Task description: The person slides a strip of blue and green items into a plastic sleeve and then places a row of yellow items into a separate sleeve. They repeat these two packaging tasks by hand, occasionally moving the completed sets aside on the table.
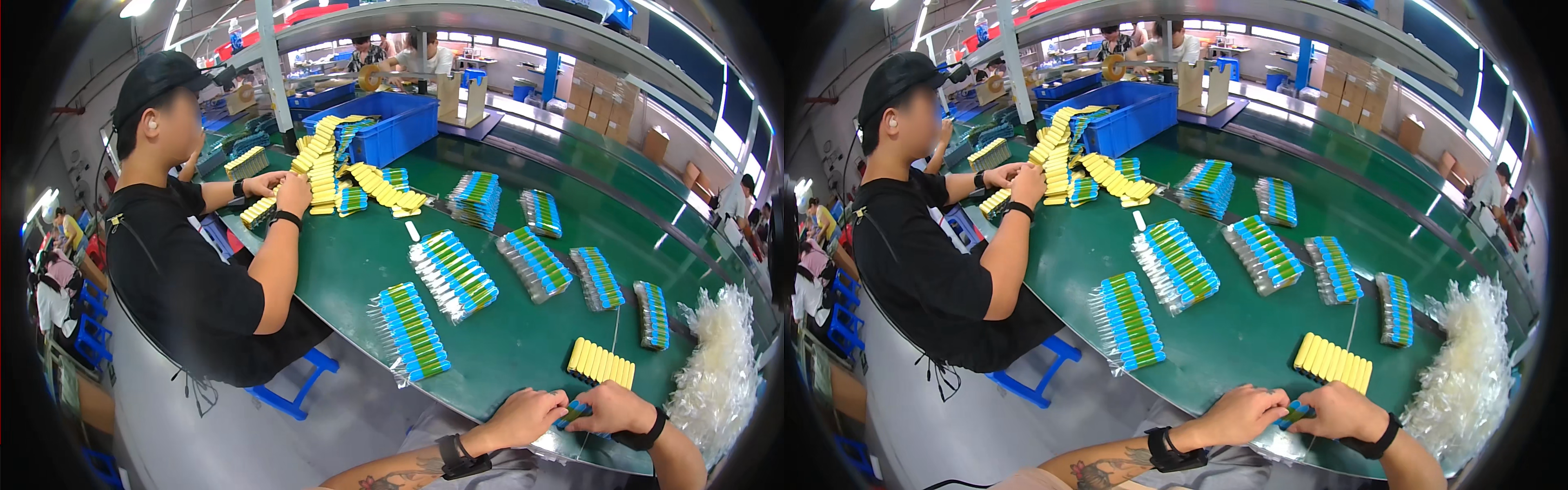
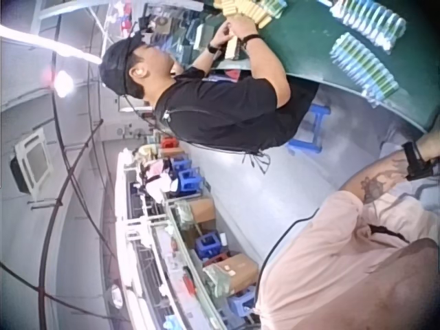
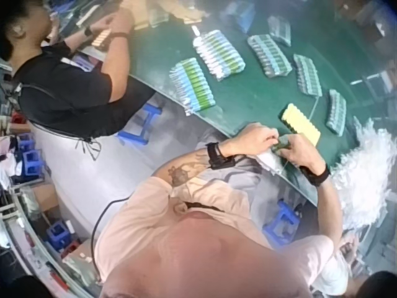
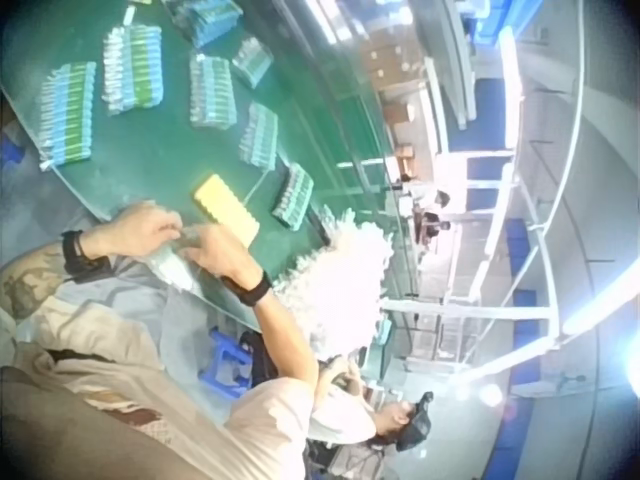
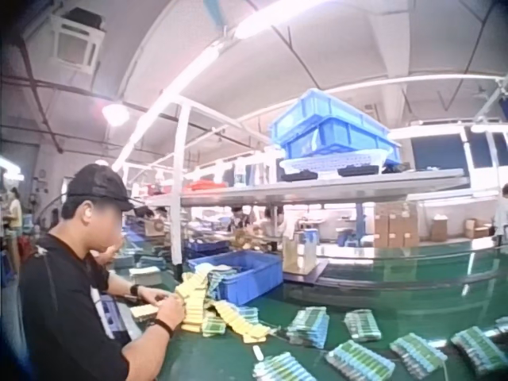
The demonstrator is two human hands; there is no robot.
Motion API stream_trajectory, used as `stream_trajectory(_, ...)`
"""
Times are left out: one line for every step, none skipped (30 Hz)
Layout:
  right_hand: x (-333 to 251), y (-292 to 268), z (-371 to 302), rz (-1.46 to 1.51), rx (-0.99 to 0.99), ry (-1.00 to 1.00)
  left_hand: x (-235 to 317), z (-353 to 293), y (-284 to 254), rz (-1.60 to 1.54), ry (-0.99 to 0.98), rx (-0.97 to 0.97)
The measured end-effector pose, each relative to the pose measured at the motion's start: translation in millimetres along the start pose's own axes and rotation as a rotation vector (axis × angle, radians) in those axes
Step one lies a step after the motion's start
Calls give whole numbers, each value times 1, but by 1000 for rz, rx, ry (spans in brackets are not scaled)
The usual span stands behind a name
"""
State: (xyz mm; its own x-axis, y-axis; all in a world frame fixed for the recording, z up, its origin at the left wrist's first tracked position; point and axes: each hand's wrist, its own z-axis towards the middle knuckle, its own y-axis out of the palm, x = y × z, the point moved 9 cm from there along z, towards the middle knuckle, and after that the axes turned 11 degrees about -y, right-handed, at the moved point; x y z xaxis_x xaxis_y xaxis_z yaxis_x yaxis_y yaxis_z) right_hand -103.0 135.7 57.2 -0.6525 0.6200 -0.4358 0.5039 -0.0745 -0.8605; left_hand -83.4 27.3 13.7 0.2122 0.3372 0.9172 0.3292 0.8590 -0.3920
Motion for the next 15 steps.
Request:
stream_trajectory(3, -1, 0, 3, 1, 7, 0, 0, 2, -2, 2, -7)
stream_trajectory(10, 1, 0, 67, -20, 48, -3, 0, 3, -18, -30, -10)
stream_trajectory(16, 4, 0, 128, -39, 87, -7, 2, 3, -31, -58, -11)
stream_trajectory(17, 5, -2, 130, -36, 92, -6, 2, 2, -30, -56, -17)
stream_trajectory(17, 11, -5, 122, -66, 99, -2, 2, 1, -8, -34, -29)
stream_trajectory(17, 16, -8, 115, -100, 103, 0, 0, 1, 14, -16, -38)
stream_trajectory(16, 14, -8, 118, -100, 104, -2, 1, 3, 14, -17, -40)
stream_trajectory(15, 12, -7, 167, -101, 113, -3, 1, 4, 22, -4, -25)
stream_trajectory(15, 10, -8, 213, -99, 123, -2, 2, 4, 30, 13, -10)
stream_trajectory(20, 9, -7, 213, -96, 127, -1, 2, 4, 29, 16, -13)
stream_trajectory(28, 9, -5, 162, -106, 122, -2, 2, 2, 19, -1, -7)
stream_trajectory(32, 10, -6, 114, -117, 117, -4, 1, 2, 7, -21, -2)
stream_trajectory(29, 7, -5, 236, -61, 114, -6, 2, 2, 5, -35, -13)
stream_trajectory(29, 8, -7, 237, -61, 117, -5, 2, 2, 4, -35, -16)
stream_trajectory(31, 12, -9, 236, -98, 144, -4, 2, 1, 11, -22, -9)
